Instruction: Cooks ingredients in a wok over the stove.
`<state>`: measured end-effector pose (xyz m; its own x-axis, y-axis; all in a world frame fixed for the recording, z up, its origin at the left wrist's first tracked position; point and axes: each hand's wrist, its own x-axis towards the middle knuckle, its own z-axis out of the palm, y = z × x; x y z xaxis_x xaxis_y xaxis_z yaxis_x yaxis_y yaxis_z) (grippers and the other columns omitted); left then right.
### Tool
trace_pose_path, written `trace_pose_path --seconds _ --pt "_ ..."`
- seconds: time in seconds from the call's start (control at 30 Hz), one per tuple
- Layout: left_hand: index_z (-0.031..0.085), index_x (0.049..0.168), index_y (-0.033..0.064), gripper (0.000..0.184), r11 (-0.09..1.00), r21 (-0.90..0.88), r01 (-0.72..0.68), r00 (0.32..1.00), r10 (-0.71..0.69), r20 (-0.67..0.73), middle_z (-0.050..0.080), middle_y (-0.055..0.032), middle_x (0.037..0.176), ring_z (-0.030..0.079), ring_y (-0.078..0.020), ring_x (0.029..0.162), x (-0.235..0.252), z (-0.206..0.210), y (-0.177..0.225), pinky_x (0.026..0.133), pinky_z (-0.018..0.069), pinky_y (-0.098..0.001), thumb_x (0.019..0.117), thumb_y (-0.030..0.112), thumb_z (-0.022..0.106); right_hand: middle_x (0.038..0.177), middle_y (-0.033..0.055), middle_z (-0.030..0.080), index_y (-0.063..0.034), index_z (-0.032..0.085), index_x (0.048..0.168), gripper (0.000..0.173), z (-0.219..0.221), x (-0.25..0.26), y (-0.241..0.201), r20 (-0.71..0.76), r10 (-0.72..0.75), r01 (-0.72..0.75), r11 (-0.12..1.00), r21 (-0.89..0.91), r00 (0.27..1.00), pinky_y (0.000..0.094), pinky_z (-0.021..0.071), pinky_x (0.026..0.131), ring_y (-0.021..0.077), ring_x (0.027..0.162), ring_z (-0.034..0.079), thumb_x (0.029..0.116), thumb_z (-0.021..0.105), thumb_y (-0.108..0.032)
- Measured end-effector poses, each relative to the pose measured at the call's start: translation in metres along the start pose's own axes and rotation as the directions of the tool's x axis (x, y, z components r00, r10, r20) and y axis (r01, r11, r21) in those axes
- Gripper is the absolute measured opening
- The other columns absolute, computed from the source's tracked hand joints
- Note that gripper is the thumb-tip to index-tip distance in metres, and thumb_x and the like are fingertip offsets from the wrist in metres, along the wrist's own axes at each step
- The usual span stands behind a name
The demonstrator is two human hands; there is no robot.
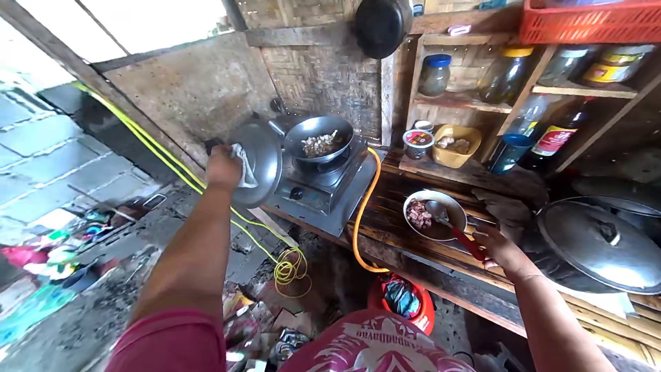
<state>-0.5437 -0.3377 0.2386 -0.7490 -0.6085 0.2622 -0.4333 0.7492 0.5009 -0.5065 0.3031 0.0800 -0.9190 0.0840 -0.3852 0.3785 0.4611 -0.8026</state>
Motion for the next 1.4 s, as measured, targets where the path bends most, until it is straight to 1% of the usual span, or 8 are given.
trace_pose_path --seconds 0.1,0.33,0.5,0.57,0.7,0.87,1.13,1.4 --pt "0.043 0.146 0.0031 0.053 0.988 -0.137 0.071 0.991 -0.085 -0.103 0.064 -0.0297 0.124 0.064 -0.0496 0.113 -0.035 0.006 -0.005 0.095 0.0485 -0.0693 0.0986 0.019 0.059 0.099 0.0158 0.067 -0.0131 0.040 0.153 0.050 0.010 0.000 0.006 0.067 0.057 -0.065 0.990 0.126 0.996 0.0380 0.0563 0.057 0.0224 0.068 0.066 0.1063 0.052 -0.028" --pt "0.043 0.142 -0.0001 0.052 0.942 -0.335 0.030 0.954 -0.127 -0.270 0.064 -0.0244 0.125 0.065 -0.0386 0.115 -0.075 0.032 0.039 0.100 0.0512 -0.0557 0.0957 0.016 0.062 0.090 0.0132 0.071 -0.0082 0.038 0.148 0.047 0.033 0.006 0.010 0.223 0.082 -0.139 0.957 0.254 0.971 0.0268 0.0482 0.043 0.0140 0.049 0.057 0.1035 0.053 -0.010" --pt "0.046 0.138 -0.0011 0.046 0.849 -0.528 0.024 0.943 -0.195 -0.269 0.064 -0.0213 0.122 0.064 -0.0316 0.115 -0.078 0.065 0.068 0.102 0.0504 -0.0469 0.0966 0.013 0.060 0.077 0.0069 0.059 -0.0040 0.048 0.143 0.046 0.038 -0.010 -0.007 -0.013 0.077 -0.071 0.958 0.277 0.997 0.0249 0.0423 0.042 0.0102 0.046 0.047 0.0985 0.056 -0.003" --pt "0.048 0.136 -0.0005 0.043 0.811 -0.584 0.033 0.931 -0.237 -0.277 0.065 -0.0187 0.118 0.065 -0.0278 0.110 -0.075 0.071 0.075 0.098 0.0522 -0.0437 0.0965 0.012 0.060 0.085 0.0072 0.063 -0.0050 0.052 0.143 0.049 0.037 -0.023 -0.029 -0.131 -0.071 0.087 0.989 0.116 0.989 0.0290 0.0488 0.048 0.0117 0.054 0.054 0.0950 0.061 -0.005" --pt "0.049 0.134 -0.0004 0.042 0.756 -0.653 0.034 0.917 -0.284 -0.281 0.065 -0.0168 0.116 0.065 -0.0246 0.109 -0.066 0.074 0.082 0.098 0.0519 -0.0405 0.0949 0.010 0.061 0.122 0.0243 0.068 -0.0064 0.058 0.143 0.044 0.043 -0.048 -0.116 -0.184 -0.458 0.387 0.864 -0.321 0.870 0.0623 0.0536 0.093 0.0385 0.106 0.069 0.0994 0.065 -0.012" --pt "0.051 0.134 0.0043 0.041 0.686 -0.720 0.104 0.902 -0.369 -0.222 0.067 -0.0121 0.116 0.066 -0.0196 0.108 -0.048 0.072 0.083 0.095 0.0535 -0.0383 0.0949 0.012 0.059 0.128 0.0213 0.068 -0.0203 0.065 0.140 0.047 0.096 -0.020 -0.228 -0.040 -0.816 0.599 0.455 -0.659 0.576 0.0661 0.0558 0.089 0.0445 0.112 0.069 0.0976 0.059 -0.001" --pt "0.048 0.138 0.0044 0.042 0.573 -0.799 0.180 0.914 -0.397 -0.079 0.065 -0.0170 0.120 0.065 -0.0279 0.110 -0.024 0.074 0.064 0.094 0.0530 -0.0482 0.0995 0.017 0.058 0.130 0.0194 0.066 -0.0166 0.072 0.126 0.035 0.198 -0.002 -0.355 0.368 -0.515 0.487 0.113 -0.866 0.774 0.0661 0.0524 0.094 0.0440 0.121 0.062 0.0971 0.058 -0.001" --pt "0.048 0.135 0.0047 0.038 0.518 -0.818 0.249 0.907 -0.421 0.010 0.065 -0.0161 0.112 0.066 -0.0271 0.100 -0.016 0.072 0.056 0.087 0.0540 -0.0482 0.1006 0.016 0.058 0.136 0.0216 0.063 -0.0127 0.070 0.129 0.033 0.250 0.062 -0.395 0.302 -0.539 0.465 0.193 -0.864 0.786 0.0697 0.0506 0.095 0.0472 0.124 0.060 0.0989 0.059 -0.007"
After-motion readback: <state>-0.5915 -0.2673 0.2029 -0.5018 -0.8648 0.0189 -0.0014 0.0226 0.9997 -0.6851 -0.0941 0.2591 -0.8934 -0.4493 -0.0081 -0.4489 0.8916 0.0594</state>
